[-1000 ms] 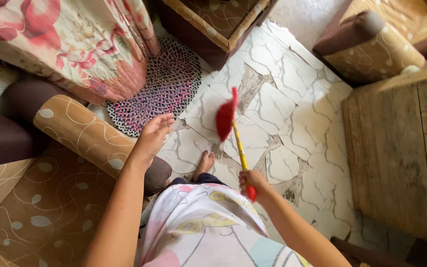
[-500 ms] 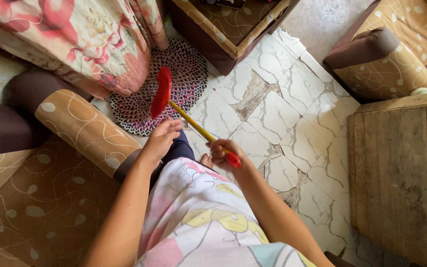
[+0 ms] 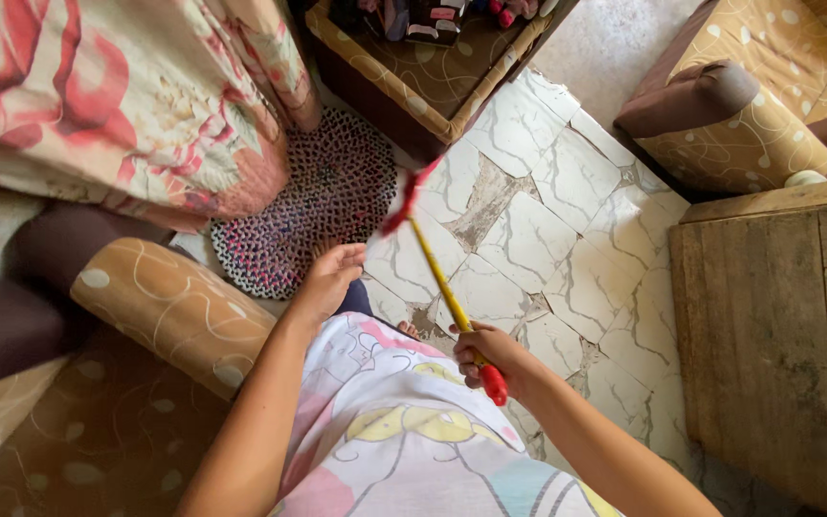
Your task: The person sweeps the floor with a small hand broom, moving across different rooms and eventually sweeping debris near a wooden enclosure while dogs move around.
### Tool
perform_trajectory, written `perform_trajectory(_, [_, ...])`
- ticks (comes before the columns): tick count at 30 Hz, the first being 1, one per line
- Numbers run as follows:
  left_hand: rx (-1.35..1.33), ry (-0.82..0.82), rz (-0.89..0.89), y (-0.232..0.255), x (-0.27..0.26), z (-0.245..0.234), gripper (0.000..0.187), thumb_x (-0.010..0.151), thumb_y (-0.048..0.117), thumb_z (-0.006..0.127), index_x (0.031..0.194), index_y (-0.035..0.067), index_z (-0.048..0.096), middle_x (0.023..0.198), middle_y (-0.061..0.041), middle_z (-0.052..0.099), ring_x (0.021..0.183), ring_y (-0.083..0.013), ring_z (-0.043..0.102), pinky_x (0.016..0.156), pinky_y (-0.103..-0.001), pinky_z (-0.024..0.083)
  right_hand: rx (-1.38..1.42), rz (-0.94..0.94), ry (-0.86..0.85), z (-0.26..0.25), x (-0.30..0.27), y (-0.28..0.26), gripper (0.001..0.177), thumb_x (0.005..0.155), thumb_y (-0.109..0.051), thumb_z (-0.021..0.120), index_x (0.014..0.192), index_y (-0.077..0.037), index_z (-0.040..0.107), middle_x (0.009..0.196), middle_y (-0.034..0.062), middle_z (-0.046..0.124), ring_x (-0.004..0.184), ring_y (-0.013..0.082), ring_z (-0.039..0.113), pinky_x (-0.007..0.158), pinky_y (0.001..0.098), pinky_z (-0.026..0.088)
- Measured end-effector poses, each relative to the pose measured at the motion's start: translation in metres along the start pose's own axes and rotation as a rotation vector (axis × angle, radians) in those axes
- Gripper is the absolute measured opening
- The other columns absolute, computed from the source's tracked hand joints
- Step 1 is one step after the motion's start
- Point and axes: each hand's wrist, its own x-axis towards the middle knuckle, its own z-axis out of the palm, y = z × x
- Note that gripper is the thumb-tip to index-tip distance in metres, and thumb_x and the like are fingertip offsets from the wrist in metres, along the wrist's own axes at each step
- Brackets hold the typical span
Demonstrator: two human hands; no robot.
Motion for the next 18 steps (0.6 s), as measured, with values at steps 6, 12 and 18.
perform_trajectory(6, [0.029, -0.16, 0.025, 0.046, 0.085, -0.016, 0.044, 0.091, 0.001, 0.053, 0.134, -0.001, 0.059, 0.129, -0.01, 0.066, 0.122, -0.0178, 0.061, 0.104, -0.03, 0.047, 0.384, 0.159, -0.577, 0.078, 0.089, -0.076, 0.029, 0.097, -0.009, 0.049, 0.125, -0.005, 0.054, 0.061, -0.0031, 0.042, 0.041, 0.0081, 0.039, 0.037, 0.0232, 0.032])
perform_trajectory(12, [0.141, -0.233, -0.062, 0.127, 0.132, -0.052, 0.044, 0.091, 0.002, 0.051, 0.134, 0.002, 0.06, 0.128, -0.01, 0.067, 0.122, -0.0174, 0.061, 0.102, -0.03, 0.048, 0.581, 0.039, -0.612, 0.145, 0.235, -0.125, 0.019, 0.102, -0.013, 0.049, 0.084, -0.008, 0.045, 0.061, -0.0022, 0.046, 0.044, 0.008, 0.042, 0.039, 0.0211, 0.035])
perform_trajectory(18, [0.258, -0.391, -0.061, 0.159, 0.18, -0.064, 0.045, 0.09, 0.002, 0.054, 0.135, 0.001, 0.06, 0.129, -0.011, 0.067, 0.122, -0.0186, 0.061, 0.104, -0.031, 0.048, 0.528, -0.053, -0.256, -0.022, 0.182, -0.106, 0.016, 0.098, -0.013, 0.052, 0.082, -0.01, 0.051, 0.055, -0.0068, 0.042, 0.039, 0.0042, 0.033, 0.038, 0.0233, 0.03])
